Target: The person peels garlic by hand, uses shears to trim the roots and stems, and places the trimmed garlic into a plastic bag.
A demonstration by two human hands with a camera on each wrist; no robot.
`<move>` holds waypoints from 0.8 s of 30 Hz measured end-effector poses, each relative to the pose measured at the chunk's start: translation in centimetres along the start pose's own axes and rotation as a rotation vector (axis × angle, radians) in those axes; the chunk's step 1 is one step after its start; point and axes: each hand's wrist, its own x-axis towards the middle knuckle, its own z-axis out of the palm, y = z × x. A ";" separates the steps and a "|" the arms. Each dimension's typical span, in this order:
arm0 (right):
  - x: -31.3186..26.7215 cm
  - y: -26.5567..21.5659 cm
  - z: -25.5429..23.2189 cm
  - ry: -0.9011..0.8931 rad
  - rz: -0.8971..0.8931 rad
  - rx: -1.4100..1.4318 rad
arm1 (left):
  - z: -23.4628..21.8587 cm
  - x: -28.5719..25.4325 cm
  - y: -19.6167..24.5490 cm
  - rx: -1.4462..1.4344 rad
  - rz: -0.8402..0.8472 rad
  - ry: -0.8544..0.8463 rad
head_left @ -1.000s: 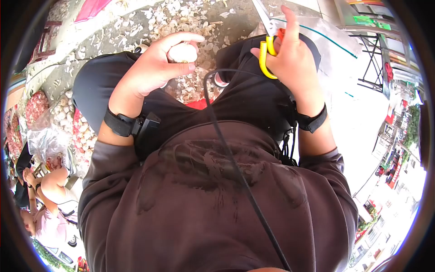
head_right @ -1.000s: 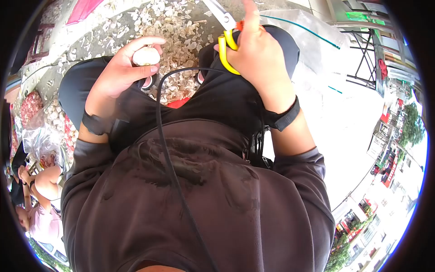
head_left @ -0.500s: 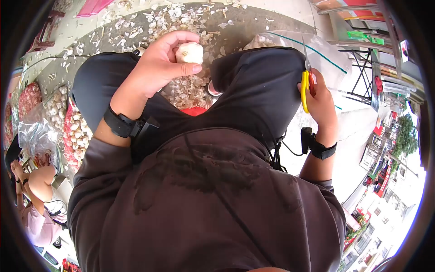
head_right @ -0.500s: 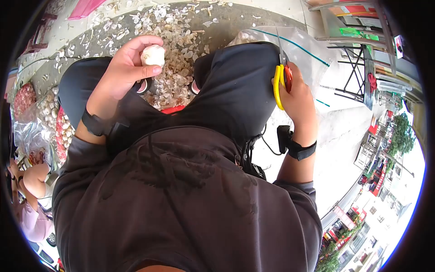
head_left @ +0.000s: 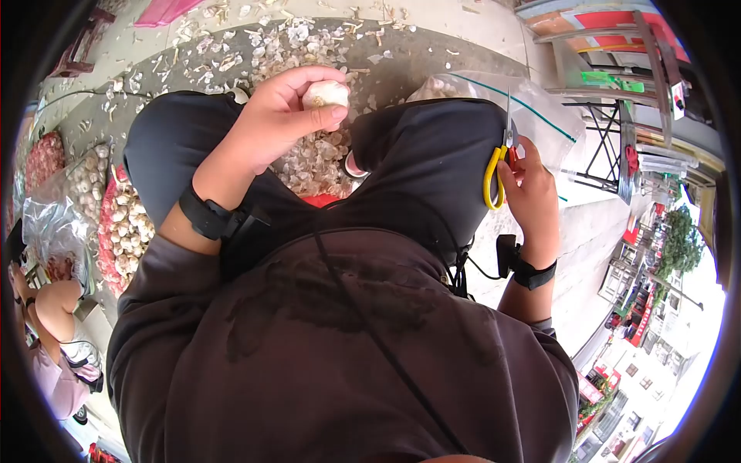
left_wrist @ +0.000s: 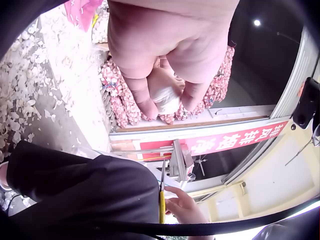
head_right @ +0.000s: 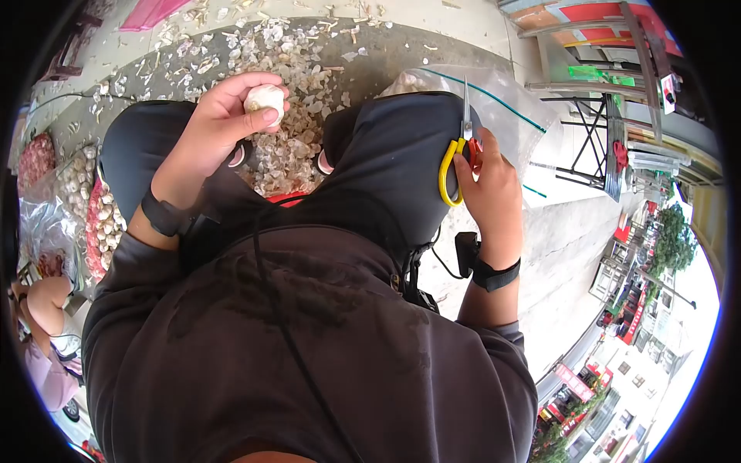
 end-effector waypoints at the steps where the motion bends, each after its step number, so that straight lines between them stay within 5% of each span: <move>1: 0.2 0.2 0.3 0.019 -0.013 0.028 | 0.0 -0.1 0.1 0.000 -0.009 -0.006; 8: 0.3 -0.2 0.4 0.072 -0.054 0.101 | -0.5 -0.5 0.1 0.003 -0.073 -0.077; 24: 1.2 -0.4 2.3 0.173 -0.173 0.114 | 0.2 -0.8 0.7 -0.025 0.041 0.051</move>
